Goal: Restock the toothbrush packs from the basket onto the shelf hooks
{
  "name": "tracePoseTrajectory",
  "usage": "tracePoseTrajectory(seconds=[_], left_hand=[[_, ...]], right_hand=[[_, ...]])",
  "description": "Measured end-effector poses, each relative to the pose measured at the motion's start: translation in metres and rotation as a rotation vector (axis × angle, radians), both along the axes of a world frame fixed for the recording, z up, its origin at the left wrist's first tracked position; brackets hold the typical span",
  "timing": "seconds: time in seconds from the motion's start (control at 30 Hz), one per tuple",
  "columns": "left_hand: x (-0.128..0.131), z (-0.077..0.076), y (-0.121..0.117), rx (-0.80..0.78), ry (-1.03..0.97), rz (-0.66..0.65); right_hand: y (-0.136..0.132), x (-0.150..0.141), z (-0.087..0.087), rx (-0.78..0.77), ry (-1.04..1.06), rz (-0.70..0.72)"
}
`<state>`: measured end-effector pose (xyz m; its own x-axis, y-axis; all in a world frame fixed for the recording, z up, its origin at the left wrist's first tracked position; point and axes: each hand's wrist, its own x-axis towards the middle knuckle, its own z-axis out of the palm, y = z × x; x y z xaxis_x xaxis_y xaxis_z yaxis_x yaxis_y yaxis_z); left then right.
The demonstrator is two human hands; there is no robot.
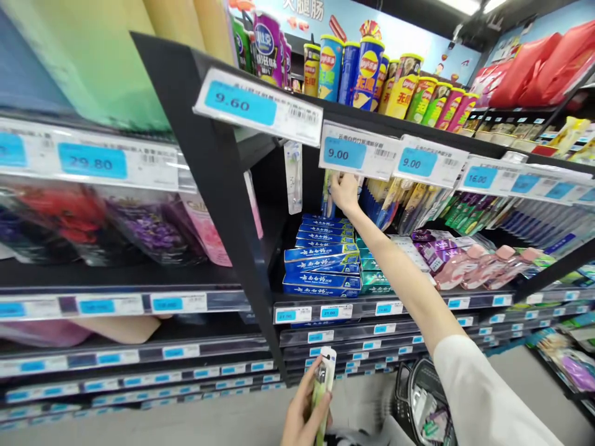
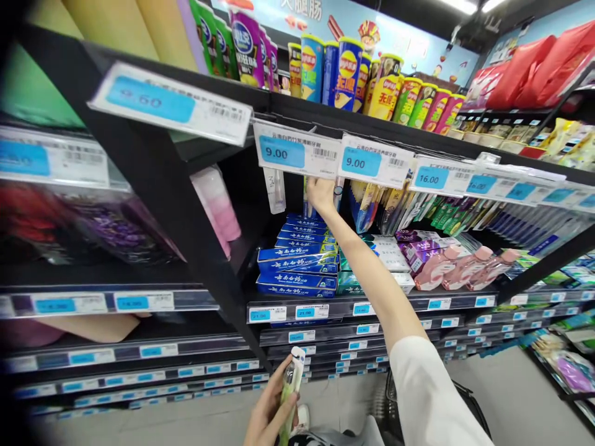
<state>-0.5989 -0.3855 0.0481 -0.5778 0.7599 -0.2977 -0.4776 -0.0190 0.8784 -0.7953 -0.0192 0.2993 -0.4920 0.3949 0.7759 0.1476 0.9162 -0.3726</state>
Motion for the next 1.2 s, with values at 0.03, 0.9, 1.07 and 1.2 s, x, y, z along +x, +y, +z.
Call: tracePoseTrajectory(seconds=[0.03,0.9,1.07,1.2], left_hand=[[-0.001,0.010,-0.001,0.018,0.003,0.003],[-0.073,0.122,0.084,0.484,0.929,0.066],[-0.082,0.127,0.099,0.593,0.906,0.114],[-0.088,0.136,0.110,0.688,0.950,0.186]], right_hand=[[-0.002,0.000,0.002,-0.037,0.011,-0.023],[-0.135,0.188,0.015,-0.044,0.136,0.271],[-0.130,0.169,0.018,0.039,0.072,0.208],[-0.133,0.163,0.019,0.055,-0.064,0.317]])
